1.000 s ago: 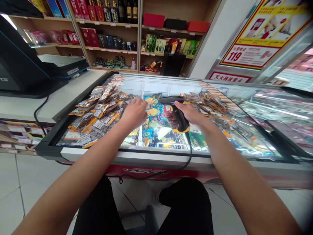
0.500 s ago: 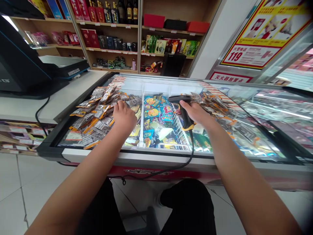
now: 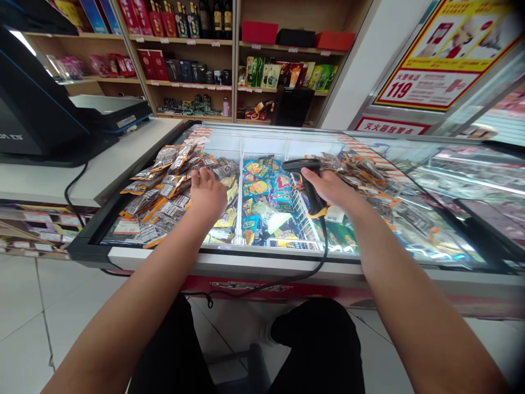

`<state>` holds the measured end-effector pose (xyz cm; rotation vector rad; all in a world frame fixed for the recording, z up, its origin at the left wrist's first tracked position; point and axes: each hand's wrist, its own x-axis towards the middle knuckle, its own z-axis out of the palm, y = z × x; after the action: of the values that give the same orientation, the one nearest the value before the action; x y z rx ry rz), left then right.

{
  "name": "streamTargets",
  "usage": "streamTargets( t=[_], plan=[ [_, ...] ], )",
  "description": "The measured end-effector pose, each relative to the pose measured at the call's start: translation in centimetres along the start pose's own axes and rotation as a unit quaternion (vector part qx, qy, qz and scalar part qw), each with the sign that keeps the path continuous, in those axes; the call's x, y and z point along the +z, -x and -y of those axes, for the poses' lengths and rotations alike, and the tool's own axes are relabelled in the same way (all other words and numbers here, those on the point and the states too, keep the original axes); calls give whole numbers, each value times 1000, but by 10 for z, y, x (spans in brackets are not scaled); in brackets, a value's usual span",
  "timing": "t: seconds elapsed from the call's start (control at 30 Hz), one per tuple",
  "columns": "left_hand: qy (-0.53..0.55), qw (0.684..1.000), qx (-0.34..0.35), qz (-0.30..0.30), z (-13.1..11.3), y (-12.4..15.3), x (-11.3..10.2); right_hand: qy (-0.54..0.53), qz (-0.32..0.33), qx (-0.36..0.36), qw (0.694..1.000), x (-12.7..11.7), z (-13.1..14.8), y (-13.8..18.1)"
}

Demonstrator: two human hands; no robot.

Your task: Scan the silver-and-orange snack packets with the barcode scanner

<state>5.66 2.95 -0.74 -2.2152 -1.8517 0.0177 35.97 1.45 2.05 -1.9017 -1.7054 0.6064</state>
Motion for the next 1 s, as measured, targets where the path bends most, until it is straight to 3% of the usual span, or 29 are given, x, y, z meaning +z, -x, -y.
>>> streamTargets(
  t=[0.33,0.5,0.57,0.67,0.8,0.9,1.0],
  plan=[
    [1,1000,18,-11,8,5,-4,-2,4,-12,1000,1,-5,-4],
    [46,996,79,22,5,3,-12,-1,-2,-25,1000,2,-8,-7],
    [49,995,82,-15,5,2,-14,-5,2,-22,1000,2,-8,-6],
    [76,993,13,-85,13,-5,-13,-2,10,-22,1000,2,-8,-6],
    [130,986,-61,-82,26,-8,-12,-1,-2,-21,1000,5,-3,-3],
    [162,980,-71,-93,32,0,-16,-5,-23,5,1000,8,3,0],
    [207,968,-27,-139,49,12,-21,12,-31,39,999,9,7,1]
  ],
)
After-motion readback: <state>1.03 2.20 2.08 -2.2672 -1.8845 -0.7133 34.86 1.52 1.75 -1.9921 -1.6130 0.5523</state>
